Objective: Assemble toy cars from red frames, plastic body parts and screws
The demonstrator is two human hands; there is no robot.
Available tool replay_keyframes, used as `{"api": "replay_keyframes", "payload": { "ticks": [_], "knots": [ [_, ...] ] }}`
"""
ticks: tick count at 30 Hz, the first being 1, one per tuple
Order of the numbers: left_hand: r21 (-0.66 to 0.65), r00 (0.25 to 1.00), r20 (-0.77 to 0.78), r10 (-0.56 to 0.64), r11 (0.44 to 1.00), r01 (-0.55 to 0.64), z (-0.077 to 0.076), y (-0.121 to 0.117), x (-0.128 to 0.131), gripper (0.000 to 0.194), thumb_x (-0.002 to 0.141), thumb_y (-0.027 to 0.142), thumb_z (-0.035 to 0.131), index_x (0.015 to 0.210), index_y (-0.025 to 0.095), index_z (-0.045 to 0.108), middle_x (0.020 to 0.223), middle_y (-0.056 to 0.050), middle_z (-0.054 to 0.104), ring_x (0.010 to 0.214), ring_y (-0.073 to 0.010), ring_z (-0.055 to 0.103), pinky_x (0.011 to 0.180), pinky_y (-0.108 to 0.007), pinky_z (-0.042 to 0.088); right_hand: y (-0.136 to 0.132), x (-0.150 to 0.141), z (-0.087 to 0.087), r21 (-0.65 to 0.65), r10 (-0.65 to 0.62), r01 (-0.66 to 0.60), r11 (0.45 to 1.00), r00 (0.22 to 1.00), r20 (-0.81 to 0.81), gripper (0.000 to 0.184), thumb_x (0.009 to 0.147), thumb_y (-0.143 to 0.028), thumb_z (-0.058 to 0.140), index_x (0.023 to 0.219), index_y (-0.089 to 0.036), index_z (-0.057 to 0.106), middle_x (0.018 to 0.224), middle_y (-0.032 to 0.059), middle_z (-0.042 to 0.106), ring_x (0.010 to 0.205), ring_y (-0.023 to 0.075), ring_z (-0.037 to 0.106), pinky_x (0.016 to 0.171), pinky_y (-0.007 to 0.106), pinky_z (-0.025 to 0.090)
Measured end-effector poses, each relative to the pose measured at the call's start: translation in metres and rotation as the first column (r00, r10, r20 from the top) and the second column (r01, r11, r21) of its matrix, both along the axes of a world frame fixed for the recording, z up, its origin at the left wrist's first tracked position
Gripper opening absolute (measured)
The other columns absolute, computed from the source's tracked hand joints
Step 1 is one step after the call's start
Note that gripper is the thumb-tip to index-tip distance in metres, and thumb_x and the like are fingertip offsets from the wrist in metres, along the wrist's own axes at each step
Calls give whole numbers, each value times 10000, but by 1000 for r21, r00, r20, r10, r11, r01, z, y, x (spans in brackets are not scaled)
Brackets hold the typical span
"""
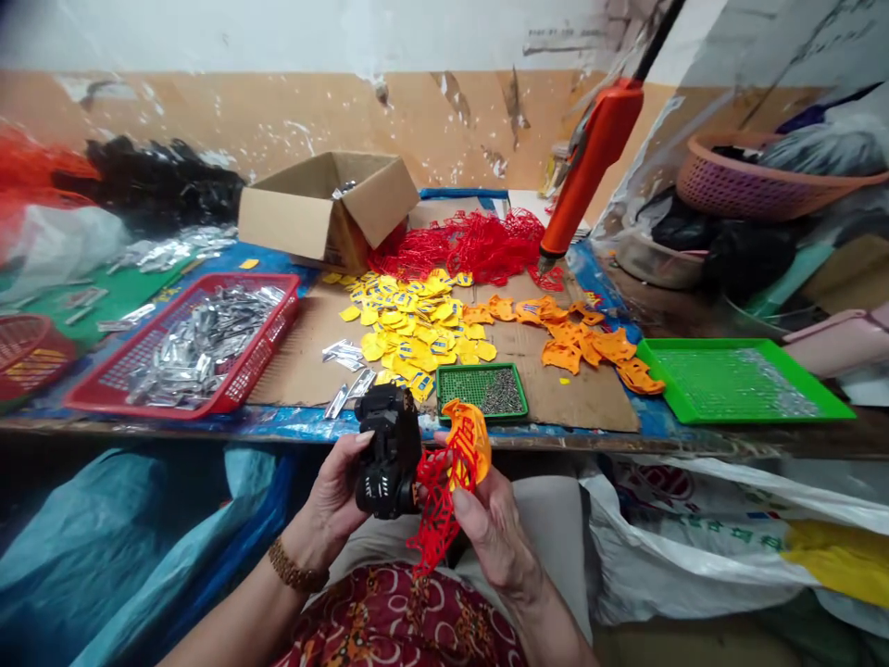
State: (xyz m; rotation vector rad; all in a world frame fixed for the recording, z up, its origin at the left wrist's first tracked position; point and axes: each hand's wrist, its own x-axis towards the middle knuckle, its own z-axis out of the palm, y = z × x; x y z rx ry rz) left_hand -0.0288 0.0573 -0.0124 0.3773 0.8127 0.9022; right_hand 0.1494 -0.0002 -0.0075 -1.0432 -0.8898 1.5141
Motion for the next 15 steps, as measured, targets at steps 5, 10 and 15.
{"api": "replay_keyframes", "payload": {
  "ticks": [5, 10, 15],
  "knots": [
    [50, 996, 26, -84, 995, 83, -4, 2, 7, 667, 680, 555, 697, 1196, 144, 596, 1143, -171, 699, 1098, -373, 654, 819, -496, 584, 6, 8, -7, -19, 7, -8, 1000, 998, -63, 701, 775, -569, 694, 1365, -224, 539, 1277, 105, 663, 1121, 321, 655, 975, 459, 536],
    [44, 984, -139, -111, 992, 118, -8, 4, 12, 671, 659, 651, 738, 1103, 165, 609, 914, -120, 706, 726, -270, 688, 670, -460, 593, 6, 15, -21, -22, -27, 25, 999, 996, -90, 715, 817, -558, 639, 1427, -226, 470, 1025, 73, 731, 850, 252, 710, 801, 391, 583],
    [431, 824, -559, 95, 882, 191, -3, 8, 19, 548, 774, 563, 701, 1153, 185, 585, 985, -78, 659, 827, -227, 636, 729, -356, 555, 10, 13, -29, -19, -73, 72, 997, 997, -39, 735, 827, -644, 558, 1417, -213, 476, 978, 70, 727, 722, 229, 692, 687, 380, 588]
  ]
}}
